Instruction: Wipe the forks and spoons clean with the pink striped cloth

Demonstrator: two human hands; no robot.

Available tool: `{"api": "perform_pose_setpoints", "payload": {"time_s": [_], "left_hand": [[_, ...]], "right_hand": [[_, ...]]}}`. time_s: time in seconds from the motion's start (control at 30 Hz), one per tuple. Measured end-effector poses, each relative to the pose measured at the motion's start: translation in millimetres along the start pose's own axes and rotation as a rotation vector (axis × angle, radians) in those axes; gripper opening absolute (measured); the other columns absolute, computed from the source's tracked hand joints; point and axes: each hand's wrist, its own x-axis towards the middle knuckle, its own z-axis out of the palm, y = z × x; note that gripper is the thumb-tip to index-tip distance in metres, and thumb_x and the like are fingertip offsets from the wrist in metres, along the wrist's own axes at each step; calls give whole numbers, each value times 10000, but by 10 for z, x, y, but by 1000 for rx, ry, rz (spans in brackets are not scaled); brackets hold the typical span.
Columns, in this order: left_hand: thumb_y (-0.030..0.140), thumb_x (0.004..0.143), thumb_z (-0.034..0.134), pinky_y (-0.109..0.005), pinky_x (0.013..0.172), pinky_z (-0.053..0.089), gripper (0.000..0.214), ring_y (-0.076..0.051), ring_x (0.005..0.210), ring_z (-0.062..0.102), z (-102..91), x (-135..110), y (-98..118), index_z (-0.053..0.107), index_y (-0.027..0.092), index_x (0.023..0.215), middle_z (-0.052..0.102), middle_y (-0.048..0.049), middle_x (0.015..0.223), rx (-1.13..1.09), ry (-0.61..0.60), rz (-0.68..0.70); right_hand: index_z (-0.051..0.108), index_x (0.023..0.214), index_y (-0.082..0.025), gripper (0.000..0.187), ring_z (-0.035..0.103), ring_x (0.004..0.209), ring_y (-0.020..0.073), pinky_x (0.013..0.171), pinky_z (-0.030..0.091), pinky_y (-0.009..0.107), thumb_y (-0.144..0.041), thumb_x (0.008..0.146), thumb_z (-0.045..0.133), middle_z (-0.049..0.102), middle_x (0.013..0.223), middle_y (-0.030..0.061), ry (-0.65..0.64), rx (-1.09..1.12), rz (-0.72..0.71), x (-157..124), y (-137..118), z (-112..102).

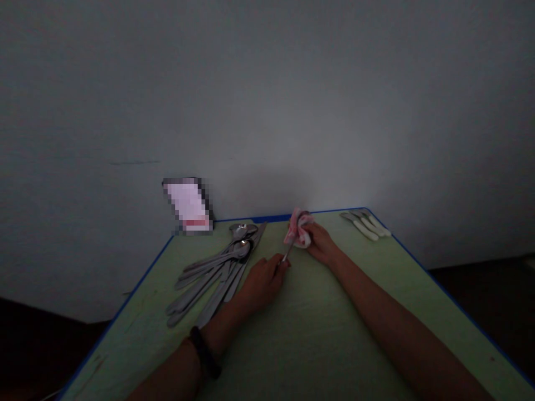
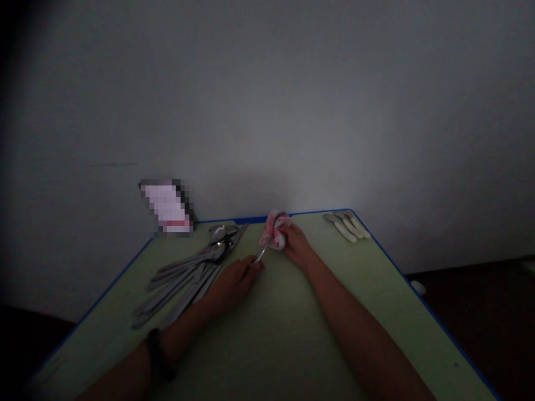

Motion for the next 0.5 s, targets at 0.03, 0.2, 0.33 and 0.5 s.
{"api": "perform_pose_setpoints", "payload": {"time_s": [0.03, 0.2, 0.33, 0.5], "left_hand": [[353, 927, 255, -272, 719, 406, 331, -190, 815, 571, -1, 1, 1, 539, 196, 990, 631, -59, 893, 3, -3, -5], [363, 924, 258, -273, 716, 406, 339, -193, 815, 573, -16, 3, 17, 541, 194, 1003, 631, -65, 887, 7, -18, -17], [365, 922, 263, -277, 728, 409, 336, -196, 829, 576, -21, 3, 24, 542, 194, 998, 635, -67, 917, -4, -20, -17], [359, 923, 266, -275, 739, 404, 328, -195, 837, 577, 3, 13, 2, 542, 199, 999, 638, -62, 916, -2, -7, -18]], "right_hand": [[555, 685, -171, 55, 471, 541, 99, 566, 421, 242, -153, 633, 559, 567, 617, -19, -10, -2, -3, -3, -6, 11], [568, 684, -187, 59, 474, 550, 106, 575, 431, 242, -148, 649, 541, 555, 594, -22, -69, -11, -25, -34, -41, 80], [565, 665, -185, 37, 462, 532, 95, 550, 417, 226, -152, 654, 551, 556, 609, -19, -70, -16, -39, -66, -70, 119], [574, 685, -185, 39, 485, 575, 112, 572, 439, 238, -159, 660, 558, 553, 611, -15, -55, -9, -29, -57, -57, 89]]}}
